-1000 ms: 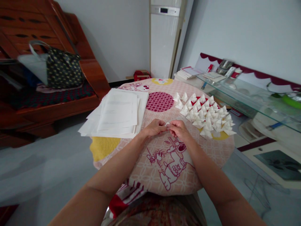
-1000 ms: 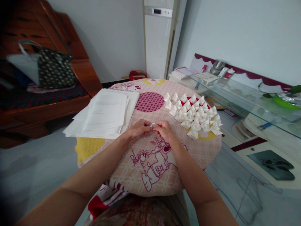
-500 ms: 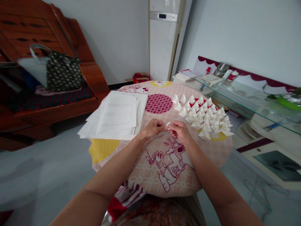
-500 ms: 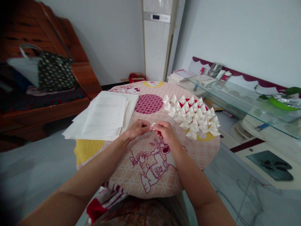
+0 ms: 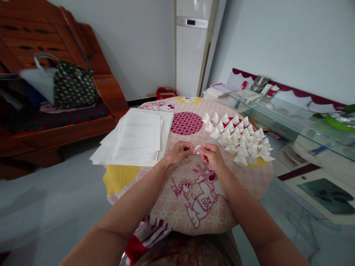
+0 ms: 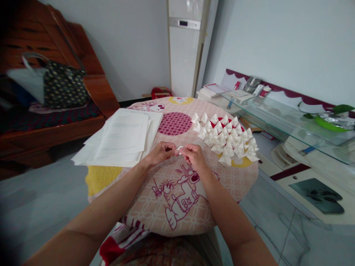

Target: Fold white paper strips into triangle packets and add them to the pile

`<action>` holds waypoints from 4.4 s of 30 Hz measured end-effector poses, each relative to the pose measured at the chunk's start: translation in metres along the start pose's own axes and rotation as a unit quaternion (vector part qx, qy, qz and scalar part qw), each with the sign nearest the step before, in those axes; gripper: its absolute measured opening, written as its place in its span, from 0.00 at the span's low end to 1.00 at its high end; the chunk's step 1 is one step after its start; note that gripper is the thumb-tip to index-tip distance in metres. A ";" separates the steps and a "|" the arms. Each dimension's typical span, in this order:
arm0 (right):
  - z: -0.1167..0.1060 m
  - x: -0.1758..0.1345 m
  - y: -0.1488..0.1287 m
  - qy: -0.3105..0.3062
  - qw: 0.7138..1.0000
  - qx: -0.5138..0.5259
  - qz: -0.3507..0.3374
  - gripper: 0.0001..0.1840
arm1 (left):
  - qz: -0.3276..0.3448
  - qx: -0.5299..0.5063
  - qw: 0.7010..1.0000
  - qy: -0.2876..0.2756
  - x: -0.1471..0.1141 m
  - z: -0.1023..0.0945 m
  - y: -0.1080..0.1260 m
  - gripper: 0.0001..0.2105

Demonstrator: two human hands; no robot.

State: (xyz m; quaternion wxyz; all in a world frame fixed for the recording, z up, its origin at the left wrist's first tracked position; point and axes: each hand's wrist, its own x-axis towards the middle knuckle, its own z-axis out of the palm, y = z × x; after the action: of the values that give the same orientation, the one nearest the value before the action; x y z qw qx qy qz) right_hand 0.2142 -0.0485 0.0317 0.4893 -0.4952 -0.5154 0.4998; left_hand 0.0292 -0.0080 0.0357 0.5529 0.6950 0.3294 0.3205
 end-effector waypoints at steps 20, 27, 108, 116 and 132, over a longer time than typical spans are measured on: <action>-0.002 0.005 0.013 0.025 0.991 -0.103 -0.079 0.18 | -0.074 -0.189 0.973 0.108 0.007 -0.002 -0.007 0.21; -0.006 0.008 0.020 0.069 0.985 -0.089 -0.134 0.17 | -0.057 -0.160 0.977 0.131 0.008 -0.001 -0.007 0.20; -0.004 0.015 0.025 0.081 0.904 -0.287 -0.307 0.06 | 0.097 0.219 0.960 0.142 0.003 0.009 -0.005 0.08; 0.001 0.014 0.024 0.066 0.903 -0.278 -0.320 0.08 | 0.059 0.204 0.967 0.140 0.006 0.011 -0.007 0.08; 0.003 0.012 0.022 0.077 0.946 -0.195 -0.246 0.15 | 0.011 0.097 0.983 0.156 0.010 0.012 -0.009 0.06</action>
State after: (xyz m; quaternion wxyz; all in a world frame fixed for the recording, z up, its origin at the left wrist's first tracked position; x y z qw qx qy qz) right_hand 0.2115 -0.0367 0.0102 0.5291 -0.4755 -0.6693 0.2142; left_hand 0.0437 -0.0050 0.0260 0.4215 0.6904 0.4332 0.3975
